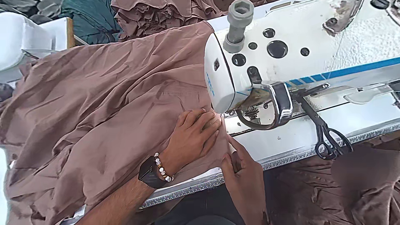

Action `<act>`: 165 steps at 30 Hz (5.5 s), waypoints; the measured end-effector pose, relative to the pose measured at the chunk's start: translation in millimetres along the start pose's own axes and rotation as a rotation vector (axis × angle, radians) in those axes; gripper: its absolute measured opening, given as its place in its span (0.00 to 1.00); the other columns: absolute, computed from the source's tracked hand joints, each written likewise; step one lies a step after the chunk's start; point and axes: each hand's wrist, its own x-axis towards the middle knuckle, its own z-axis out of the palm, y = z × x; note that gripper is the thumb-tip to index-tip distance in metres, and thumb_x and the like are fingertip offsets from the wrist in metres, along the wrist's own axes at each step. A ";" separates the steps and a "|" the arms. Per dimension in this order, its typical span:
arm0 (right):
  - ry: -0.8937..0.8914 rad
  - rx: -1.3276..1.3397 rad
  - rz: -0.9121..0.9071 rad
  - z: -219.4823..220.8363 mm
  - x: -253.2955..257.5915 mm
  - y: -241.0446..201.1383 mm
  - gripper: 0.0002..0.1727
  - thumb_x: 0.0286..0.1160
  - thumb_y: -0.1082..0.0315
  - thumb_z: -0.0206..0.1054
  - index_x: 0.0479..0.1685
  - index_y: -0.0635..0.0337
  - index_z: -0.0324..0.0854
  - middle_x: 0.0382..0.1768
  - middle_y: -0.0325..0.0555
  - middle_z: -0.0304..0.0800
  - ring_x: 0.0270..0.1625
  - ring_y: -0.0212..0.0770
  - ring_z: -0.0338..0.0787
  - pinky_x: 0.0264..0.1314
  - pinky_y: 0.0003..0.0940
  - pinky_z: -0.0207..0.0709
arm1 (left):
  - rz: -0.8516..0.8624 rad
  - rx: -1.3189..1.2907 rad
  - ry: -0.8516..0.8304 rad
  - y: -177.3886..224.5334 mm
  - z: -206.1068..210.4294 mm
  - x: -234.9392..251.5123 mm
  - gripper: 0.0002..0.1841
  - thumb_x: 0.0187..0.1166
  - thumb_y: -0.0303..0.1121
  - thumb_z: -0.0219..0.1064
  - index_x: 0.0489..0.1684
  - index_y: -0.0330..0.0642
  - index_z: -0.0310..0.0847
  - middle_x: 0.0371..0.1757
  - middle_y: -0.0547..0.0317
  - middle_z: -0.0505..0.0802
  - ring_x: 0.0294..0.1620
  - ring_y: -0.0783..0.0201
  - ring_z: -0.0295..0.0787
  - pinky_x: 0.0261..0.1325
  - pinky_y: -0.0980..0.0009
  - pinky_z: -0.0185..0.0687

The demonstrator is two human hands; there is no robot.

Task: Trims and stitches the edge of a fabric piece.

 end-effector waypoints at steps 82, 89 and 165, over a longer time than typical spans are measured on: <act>0.173 -0.446 -0.483 -5.4 56.8 32.9 0.09 0.80 0.56 0.69 0.44 0.39 0.96 0.46 0.31 0.96 0.47 0.36 0.89 0.51 0.41 0.74 | -0.101 -0.409 0.006 4.8 0.6 8.7 0.17 0.86 0.49 0.58 0.39 0.61 0.97 0.62 0.71 0.91 0.75 0.62 0.75 0.75 0.54 0.66; 0.118 -0.584 -0.691 -18.7 54.9 31.6 0.12 0.82 0.64 0.65 0.48 0.36 0.95 0.57 0.25 0.95 0.66 0.40 0.85 0.65 0.47 0.68 | -0.102 -0.002 0.018 2.1 2.0 6.2 0.22 0.88 0.52 0.49 0.69 0.66 0.87 0.74 0.63 0.85 0.83 0.53 0.68 0.82 0.49 0.58; 0.269 -0.486 -0.507 -0.3 50.9 38.2 0.14 0.73 0.65 0.61 0.42 0.45 0.95 0.51 0.37 0.95 0.58 0.44 0.89 0.57 0.44 0.80 | 0.103 -0.084 -0.045 -68.8 -2.1 15.9 0.25 0.92 0.49 0.43 0.79 0.63 0.79 0.87 0.72 0.76 0.93 0.61 0.57 0.94 0.53 0.50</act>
